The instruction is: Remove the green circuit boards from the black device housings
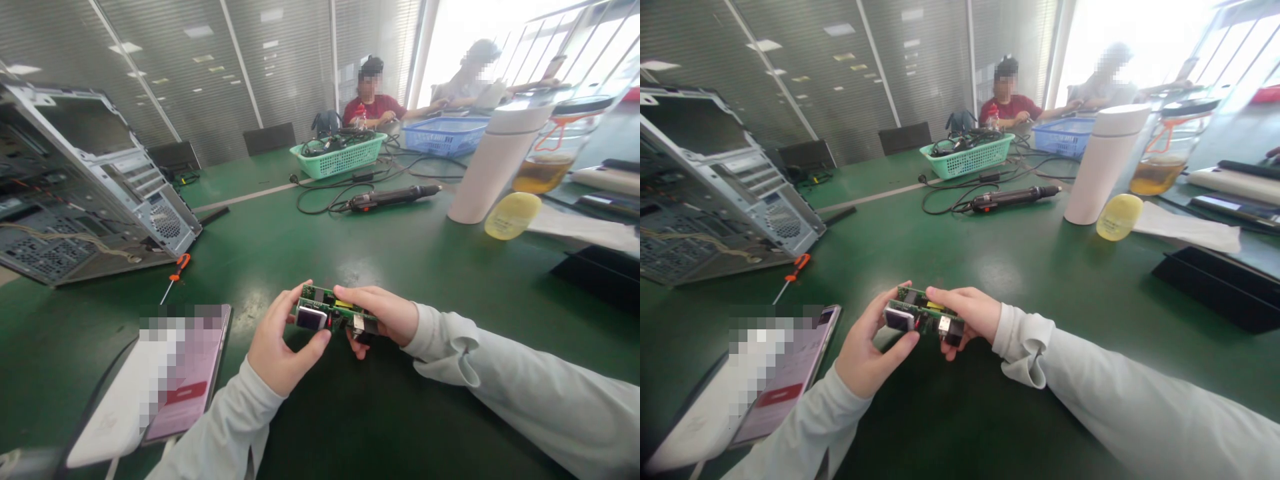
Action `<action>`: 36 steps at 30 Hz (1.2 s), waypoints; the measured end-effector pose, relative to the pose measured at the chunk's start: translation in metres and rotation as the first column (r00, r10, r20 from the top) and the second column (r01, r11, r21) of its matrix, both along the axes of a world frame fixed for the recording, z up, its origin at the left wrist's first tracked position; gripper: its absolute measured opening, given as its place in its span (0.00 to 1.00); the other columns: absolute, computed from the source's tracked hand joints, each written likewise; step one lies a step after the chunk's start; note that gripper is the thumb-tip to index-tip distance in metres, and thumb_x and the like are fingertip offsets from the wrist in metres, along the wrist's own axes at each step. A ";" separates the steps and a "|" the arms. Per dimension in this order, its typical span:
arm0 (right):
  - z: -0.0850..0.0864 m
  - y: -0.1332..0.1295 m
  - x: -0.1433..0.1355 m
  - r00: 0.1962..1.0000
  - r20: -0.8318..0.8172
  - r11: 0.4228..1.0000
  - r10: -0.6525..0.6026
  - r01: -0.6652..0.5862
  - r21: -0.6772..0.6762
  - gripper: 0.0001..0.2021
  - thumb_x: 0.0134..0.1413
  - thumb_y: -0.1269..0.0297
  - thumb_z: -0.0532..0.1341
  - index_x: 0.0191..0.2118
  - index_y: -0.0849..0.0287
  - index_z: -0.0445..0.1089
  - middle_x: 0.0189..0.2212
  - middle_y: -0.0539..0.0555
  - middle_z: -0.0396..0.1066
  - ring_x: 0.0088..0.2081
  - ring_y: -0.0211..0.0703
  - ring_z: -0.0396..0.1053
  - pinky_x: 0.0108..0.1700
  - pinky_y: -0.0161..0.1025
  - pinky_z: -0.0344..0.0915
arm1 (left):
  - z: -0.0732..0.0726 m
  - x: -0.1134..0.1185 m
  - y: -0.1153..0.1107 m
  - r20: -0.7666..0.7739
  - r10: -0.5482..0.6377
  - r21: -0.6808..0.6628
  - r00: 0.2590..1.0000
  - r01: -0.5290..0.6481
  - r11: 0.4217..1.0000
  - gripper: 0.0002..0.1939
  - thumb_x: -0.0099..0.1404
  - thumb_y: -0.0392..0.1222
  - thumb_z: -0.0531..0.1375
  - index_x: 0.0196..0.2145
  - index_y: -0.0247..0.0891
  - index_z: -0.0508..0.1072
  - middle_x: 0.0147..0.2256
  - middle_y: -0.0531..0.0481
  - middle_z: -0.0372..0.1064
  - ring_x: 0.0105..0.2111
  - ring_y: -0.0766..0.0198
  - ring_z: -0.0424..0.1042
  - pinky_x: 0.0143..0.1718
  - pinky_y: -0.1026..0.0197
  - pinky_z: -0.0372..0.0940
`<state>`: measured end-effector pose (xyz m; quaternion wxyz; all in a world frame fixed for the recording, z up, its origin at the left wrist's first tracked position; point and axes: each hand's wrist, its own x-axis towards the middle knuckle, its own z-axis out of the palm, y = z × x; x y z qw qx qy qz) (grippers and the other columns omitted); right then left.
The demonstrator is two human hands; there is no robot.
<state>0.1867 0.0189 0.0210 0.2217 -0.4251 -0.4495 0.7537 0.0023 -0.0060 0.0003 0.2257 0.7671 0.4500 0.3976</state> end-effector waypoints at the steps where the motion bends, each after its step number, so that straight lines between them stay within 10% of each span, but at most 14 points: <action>1: -0.001 0.000 0.001 1.000 0.005 1.000 -0.002 0.002 -0.002 0.19 0.68 0.57 0.44 0.38 0.68 0.64 0.13 0.53 0.64 0.14 0.37 0.64 0.17 0.27 0.61 | 0.000 0.000 0.000 0.003 -0.001 -0.002 1.000 0.001 1.000 0.28 0.57 0.41 0.60 0.55 0.37 0.62 0.48 0.41 0.67 0.46 0.54 0.70 0.40 0.58 0.68; 29: -0.005 -0.002 0.002 0.998 -0.049 0.997 0.041 -0.037 0.065 0.18 0.66 0.54 0.48 0.39 0.66 0.64 0.19 0.53 0.67 0.19 0.36 0.67 0.21 0.27 0.63 | 0.000 -0.002 0.001 0.045 0.004 -0.112 0.999 0.001 0.994 0.32 0.58 0.44 0.58 0.59 0.35 0.59 0.55 0.37 0.62 0.49 0.52 0.68 0.43 0.54 0.67; 33: -0.008 0.001 0.002 0.997 0.017 0.961 -0.081 0.073 0.267 0.13 0.61 0.57 0.55 0.41 0.63 0.61 0.24 0.52 0.69 0.24 0.36 0.68 0.23 0.27 0.64 | -0.008 -0.002 0.005 0.076 0.054 -0.190 0.996 -0.039 0.981 0.37 0.57 0.46 0.59 0.61 0.34 0.54 0.53 0.37 0.63 0.46 0.54 0.68 0.39 0.55 0.69; 36: -0.012 0.000 0.007 0.975 0.117 0.818 -0.188 0.090 0.568 0.18 0.55 0.54 0.60 0.44 0.61 0.61 0.26 0.52 0.69 0.27 0.38 0.68 0.27 0.31 0.65 | -0.012 -0.002 0.008 0.097 0.107 -0.222 0.990 -0.083 0.971 0.36 0.56 0.46 0.59 0.60 0.33 0.57 0.52 0.37 0.64 0.47 0.53 0.68 0.39 0.55 0.69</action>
